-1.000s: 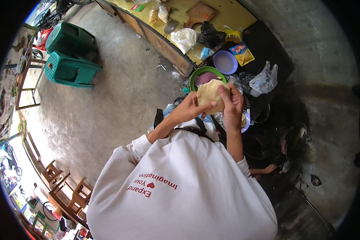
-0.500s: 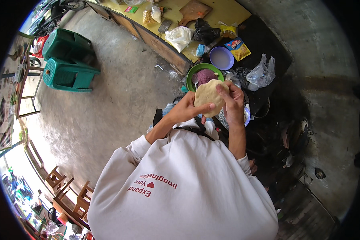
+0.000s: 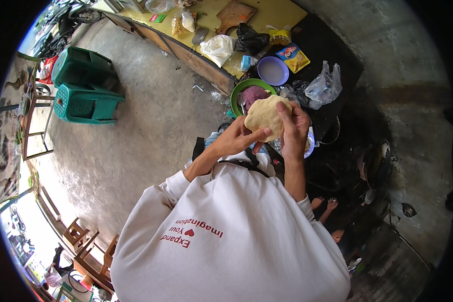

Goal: The person holds a thin dough wrapper and spreads a purple paste onto it using a spoon. They then place the filled wrapper into a small metal mold and press it down to shape the patty.

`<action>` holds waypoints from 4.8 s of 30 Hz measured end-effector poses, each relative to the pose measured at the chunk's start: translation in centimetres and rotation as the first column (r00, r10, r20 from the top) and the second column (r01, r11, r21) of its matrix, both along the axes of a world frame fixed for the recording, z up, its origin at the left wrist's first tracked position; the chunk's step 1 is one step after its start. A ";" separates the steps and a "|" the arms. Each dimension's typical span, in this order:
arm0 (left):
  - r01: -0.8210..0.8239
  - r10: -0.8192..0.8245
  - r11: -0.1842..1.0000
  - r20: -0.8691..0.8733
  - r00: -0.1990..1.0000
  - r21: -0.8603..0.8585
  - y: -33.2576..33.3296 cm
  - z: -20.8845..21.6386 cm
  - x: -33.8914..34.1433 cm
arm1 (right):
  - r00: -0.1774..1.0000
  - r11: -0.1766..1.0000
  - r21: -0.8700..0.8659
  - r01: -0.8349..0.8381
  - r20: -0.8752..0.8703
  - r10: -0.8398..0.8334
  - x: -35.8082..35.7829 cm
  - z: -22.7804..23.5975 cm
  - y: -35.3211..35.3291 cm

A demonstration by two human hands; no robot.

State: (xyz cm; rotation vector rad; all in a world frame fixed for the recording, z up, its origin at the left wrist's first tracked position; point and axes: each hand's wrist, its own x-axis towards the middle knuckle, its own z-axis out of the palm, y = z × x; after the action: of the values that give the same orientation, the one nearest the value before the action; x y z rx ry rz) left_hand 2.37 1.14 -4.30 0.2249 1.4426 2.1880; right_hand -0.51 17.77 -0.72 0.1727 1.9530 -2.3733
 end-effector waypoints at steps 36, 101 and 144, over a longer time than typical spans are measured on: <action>0.230 -0.264 0.941 -0.114 0.958 -0.248 -3.9 3.2 -2.0 | 0.995 0.993 0.074 -0.096 -0.009 0.097 -1.1 1.4 -0.4; 0.216 -0.228 0.971 -0.123 0.966 -0.101 -3.7 2.4 -1.5 | 0.634 0.666 -0.099 -0.740 0.228 0.739 -1.8 0.6 3.0; -0.319 0.320 0.925 0.028 0.947 0.208 -4.9 1.8 -1.5 | 0.780 0.766 0.154 -0.624 0.062 0.623 -1.7 2.0 -1.5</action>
State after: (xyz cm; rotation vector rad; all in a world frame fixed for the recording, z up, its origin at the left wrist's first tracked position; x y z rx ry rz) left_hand 0.87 -3.79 -2.50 0.0712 1.3258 2.6097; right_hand -2.21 16.30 1.27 -0.4084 1.8167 -1.7684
